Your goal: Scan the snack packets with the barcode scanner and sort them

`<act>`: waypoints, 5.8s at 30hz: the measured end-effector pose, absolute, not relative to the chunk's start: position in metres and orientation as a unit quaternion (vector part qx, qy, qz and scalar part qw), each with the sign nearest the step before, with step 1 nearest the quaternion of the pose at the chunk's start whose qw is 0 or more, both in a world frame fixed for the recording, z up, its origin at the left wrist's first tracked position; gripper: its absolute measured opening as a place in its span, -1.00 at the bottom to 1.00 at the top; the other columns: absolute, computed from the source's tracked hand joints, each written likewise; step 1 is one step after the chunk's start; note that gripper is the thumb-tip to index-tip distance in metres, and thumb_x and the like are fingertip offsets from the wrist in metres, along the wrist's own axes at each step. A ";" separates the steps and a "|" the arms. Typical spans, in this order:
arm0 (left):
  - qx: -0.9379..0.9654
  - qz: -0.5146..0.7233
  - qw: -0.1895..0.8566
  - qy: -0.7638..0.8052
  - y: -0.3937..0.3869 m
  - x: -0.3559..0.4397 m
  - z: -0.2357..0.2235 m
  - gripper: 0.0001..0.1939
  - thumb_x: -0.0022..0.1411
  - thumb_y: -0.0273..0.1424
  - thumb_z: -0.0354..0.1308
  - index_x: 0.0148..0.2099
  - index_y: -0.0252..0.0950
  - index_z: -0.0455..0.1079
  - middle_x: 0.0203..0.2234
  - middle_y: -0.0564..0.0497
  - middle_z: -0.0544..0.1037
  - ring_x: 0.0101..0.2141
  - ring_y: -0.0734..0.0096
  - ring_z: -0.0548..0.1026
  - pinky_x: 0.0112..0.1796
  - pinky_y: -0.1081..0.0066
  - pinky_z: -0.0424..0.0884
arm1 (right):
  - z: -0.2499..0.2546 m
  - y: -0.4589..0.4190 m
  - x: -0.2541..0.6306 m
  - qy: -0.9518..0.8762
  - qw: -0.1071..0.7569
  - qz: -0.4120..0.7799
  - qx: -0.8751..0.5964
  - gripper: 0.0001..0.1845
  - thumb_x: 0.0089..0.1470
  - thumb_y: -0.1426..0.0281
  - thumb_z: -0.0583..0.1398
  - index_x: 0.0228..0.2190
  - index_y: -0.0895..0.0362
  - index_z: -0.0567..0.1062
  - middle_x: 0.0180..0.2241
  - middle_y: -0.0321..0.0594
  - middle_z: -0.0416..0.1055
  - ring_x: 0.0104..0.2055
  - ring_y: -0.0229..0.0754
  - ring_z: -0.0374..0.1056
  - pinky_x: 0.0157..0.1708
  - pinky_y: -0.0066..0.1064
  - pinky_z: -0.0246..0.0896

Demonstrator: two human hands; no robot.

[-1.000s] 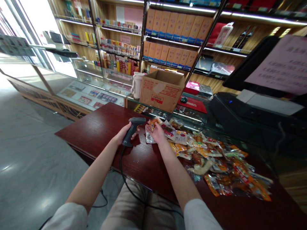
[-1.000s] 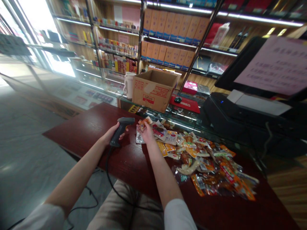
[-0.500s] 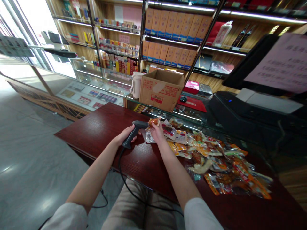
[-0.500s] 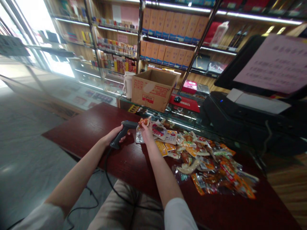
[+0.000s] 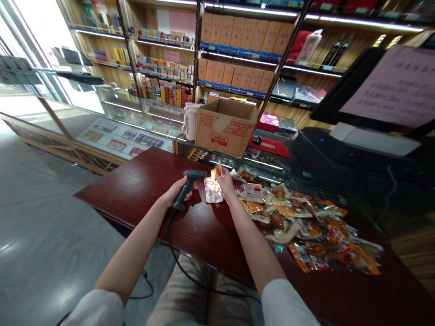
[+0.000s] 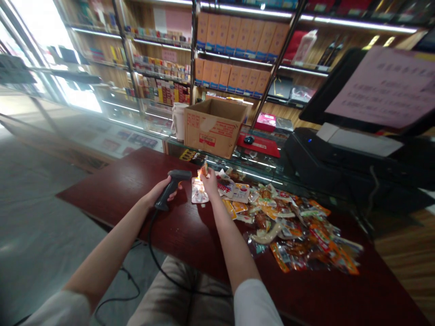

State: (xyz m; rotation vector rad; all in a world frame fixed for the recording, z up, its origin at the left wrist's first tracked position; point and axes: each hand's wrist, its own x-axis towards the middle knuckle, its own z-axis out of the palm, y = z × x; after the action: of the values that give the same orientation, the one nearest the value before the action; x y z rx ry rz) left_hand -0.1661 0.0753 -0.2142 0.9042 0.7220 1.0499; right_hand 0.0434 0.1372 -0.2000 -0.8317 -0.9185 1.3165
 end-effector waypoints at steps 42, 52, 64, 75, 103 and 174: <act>0.700 0.375 0.373 0.480 0.062 0.012 -0.197 -0.62 0.25 -0.17 0.08 0.04 -0.24 0.34 0.00 -0.16 0.46 0.11 0.06 0.35 0.15 -0.02 0.22 | -0.199 0.013 0.156 -0.485 0.542 0.500 -0.471 -0.52 -0.10 0.25 0.23 -0.08 0.05 0.38 -0.40 -0.33 0.44 -0.37 -0.15 0.38 -0.30 -0.30 0.34; 0.648 0.268 0.176 0.691 0.133 -0.032 -0.211 -0.23 0.31 0.05 -0.15 0.43 -0.23 0.03 0.36 -0.25 0.14 0.34 -0.26 0.00 0.17 -0.43 -0.18 | -0.175 0.012 0.282 -0.554 0.496 0.265 -0.614 -0.56 -0.21 0.08 0.30 -0.33 0.12 0.46 -0.41 -0.24 0.42 -0.34 -0.09 0.33 -0.23 -0.21 0.28; 0.727 0.247 0.219 0.602 0.169 -0.033 -0.219 -0.21 0.32 0.11 -0.21 0.43 -0.23 0.07 0.33 -0.25 0.21 0.34 -0.12 0.08 0.24 -0.25 -0.24 | -0.177 0.017 0.322 -0.584 0.518 0.207 -0.590 -0.47 -0.19 0.17 0.32 -0.15 0.12 0.52 -0.11 -0.08 0.47 -0.03 0.09 0.35 0.06 -0.05 0.21; 0.771 0.183 0.205 0.575 0.149 -0.013 -0.226 -0.34 0.34 0.02 -0.16 0.30 -0.24 0.29 0.31 -0.20 0.25 0.35 -0.01 0.08 0.28 -0.09 -0.21 | -0.220 0.038 0.311 -0.542 0.502 0.284 -0.611 -0.38 -0.29 0.17 0.35 -0.09 0.03 0.56 0.10 -0.12 0.43 0.33 0.22 0.06 0.32 0.14 -0.30; 0.774 0.256 0.241 0.527 0.104 -0.012 -0.211 -0.40 0.16 0.04 0.12 0.12 -0.21 0.41 0.06 -0.21 0.38 0.10 -0.05 0.33 0.11 0.01 0.23 | -0.179 0.020 0.291 -0.463 0.557 0.436 -0.534 -0.52 -0.31 0.25 0.36 -0.24 0.09 0.52 -0.27 -0.18 0.60 -0.16 0.04 0.49 -0.12 -0.19 0.34; 0.253 0.622 0.698 0.250 0.132 -0.034 -0.225 -0.47 0.14 -0.42 0.27 0.16 -0.23 0.28 -0.11 -0.09 0.60 -0.11 0.19 0.59 0.04 0.04 0.44 | -0.183 0.038 0.193 -0.456 0.426 0.679 -0.385 -0.55 -0.05 0.08 0.35 -0.26 0.10 0.36 -0.59 -0.50 0.25 -0.71 -0.46 0.09 -0.71 -0.56 0.05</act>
State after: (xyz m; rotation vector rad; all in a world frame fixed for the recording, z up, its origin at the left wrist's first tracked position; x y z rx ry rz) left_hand -0.0343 0.1318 -0.2245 0.5632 0.5568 1.3872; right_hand 0.1926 0.0382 -0.1830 -0.9629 -1.1407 1.6979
